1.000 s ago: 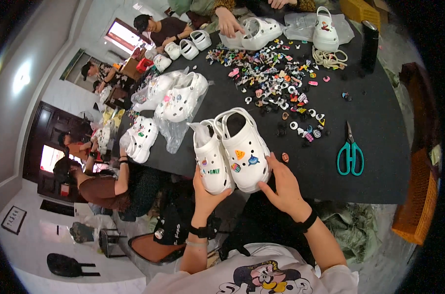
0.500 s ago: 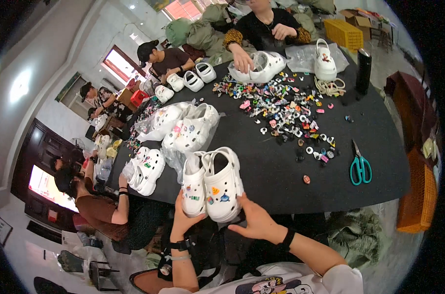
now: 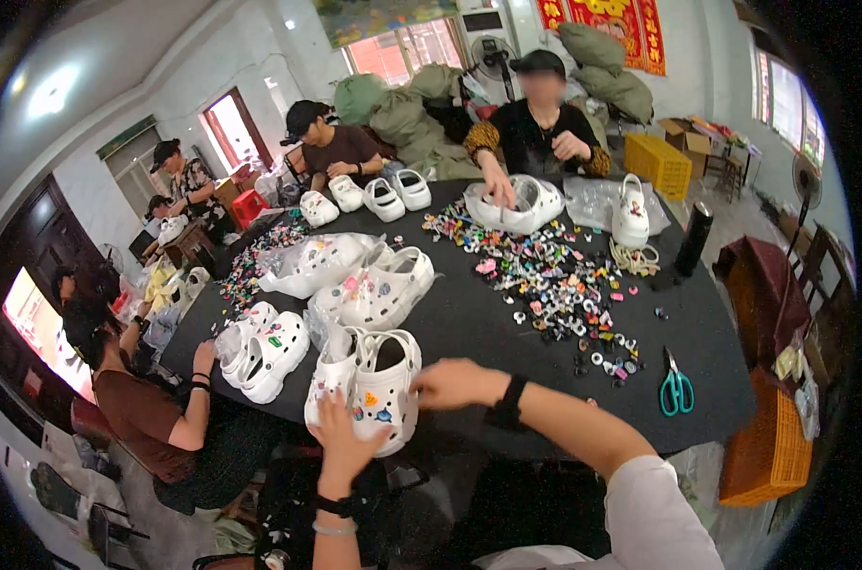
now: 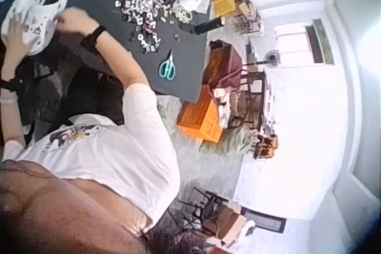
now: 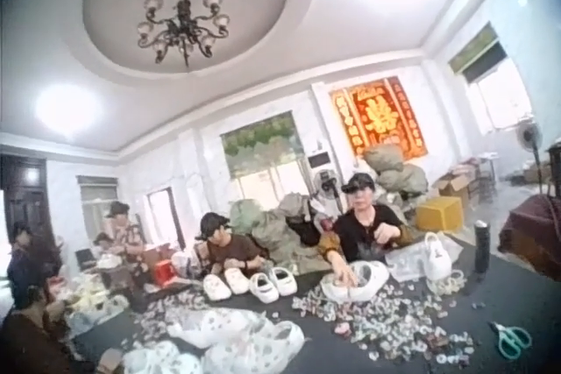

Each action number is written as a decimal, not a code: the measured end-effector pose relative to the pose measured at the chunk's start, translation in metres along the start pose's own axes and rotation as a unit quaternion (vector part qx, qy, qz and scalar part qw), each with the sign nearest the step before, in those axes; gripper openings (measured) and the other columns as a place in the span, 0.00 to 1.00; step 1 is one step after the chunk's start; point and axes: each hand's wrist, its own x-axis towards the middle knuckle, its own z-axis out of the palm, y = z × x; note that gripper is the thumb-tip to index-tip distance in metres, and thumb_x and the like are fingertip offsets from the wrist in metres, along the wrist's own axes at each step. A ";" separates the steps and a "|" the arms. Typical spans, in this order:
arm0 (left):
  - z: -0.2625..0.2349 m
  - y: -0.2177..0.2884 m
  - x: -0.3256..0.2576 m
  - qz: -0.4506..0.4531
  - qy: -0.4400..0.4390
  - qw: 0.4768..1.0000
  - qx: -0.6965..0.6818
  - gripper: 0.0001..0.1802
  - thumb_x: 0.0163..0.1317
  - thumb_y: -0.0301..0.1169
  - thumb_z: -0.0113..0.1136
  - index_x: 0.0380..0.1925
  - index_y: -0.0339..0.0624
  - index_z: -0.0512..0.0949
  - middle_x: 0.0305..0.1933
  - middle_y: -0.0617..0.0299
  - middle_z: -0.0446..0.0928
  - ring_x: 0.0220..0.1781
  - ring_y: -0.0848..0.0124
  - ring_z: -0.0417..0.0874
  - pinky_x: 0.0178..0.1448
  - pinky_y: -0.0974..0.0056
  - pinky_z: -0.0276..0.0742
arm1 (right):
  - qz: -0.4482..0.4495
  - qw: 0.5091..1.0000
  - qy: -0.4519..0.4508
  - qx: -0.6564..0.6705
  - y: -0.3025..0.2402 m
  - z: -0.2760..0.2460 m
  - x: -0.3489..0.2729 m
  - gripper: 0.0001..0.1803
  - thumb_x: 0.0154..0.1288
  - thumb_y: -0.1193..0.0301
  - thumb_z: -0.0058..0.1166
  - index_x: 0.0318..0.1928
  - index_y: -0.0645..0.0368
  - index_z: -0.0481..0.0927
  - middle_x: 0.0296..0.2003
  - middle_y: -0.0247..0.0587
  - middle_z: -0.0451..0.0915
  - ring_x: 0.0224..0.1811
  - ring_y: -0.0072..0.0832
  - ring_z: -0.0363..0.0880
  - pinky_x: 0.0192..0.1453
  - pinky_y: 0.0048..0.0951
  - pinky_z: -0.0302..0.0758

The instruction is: Decorate white foam clogs by inserting small plastic charms into the ventilation holes.

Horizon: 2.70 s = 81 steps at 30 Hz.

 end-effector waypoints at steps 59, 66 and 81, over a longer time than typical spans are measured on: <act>0.066 0.046 -0.024 -0.015 -0.055 0.846 -0.530 0.32 0.72 0.33 0.48 0.73 0.31 0.57 0.75 0.46 0.59 0.77 0.57 0.59 0.79 0.56 0.50 | 0.068 0.925 0.373 -0.017 -0.023 0.041 -0.163 0.19 0.51 0.64 0.72 0.39 0.56 0.77 0.29 0.41 0.78 0.35 0.42 0.79 0.38 0.40 0.74; 0.081 0.063 -0.038 0.013 0.000 0.947 -0.321 0.39 0.65 0.39 0.66 0.68 0.26 0.63 0.71 0.39 0.64 0.74 0.54 0.63 0.76 0.57 0.56 | 0.087 0.904 0.414 -0.058 -0.004 0.004 -0.202 0.23 0.57 0.62 0.67 0.52 0.55 0.78 0.48 0.42 0.78 0.54 0.41 0.75 0.56 0.42 0.69; 0.083 0.040 -0.020 -0.004 -0.033 0.936 -0.351 0.28 0.72 0.38 0.58 0.65 0.31 0.68 0.64 0.51 0.73 0.62 0.65 0.73 0.67 0.61 0.67 | 0.035 0.950 0.147 -0.273 0.094 -0.028 -0.116 0.19 0.48 0.57 0.68 0.41 0.49 0.83 0.37 0.31 0.84 0.44 0.33 0.82 0.56 0.40 0.67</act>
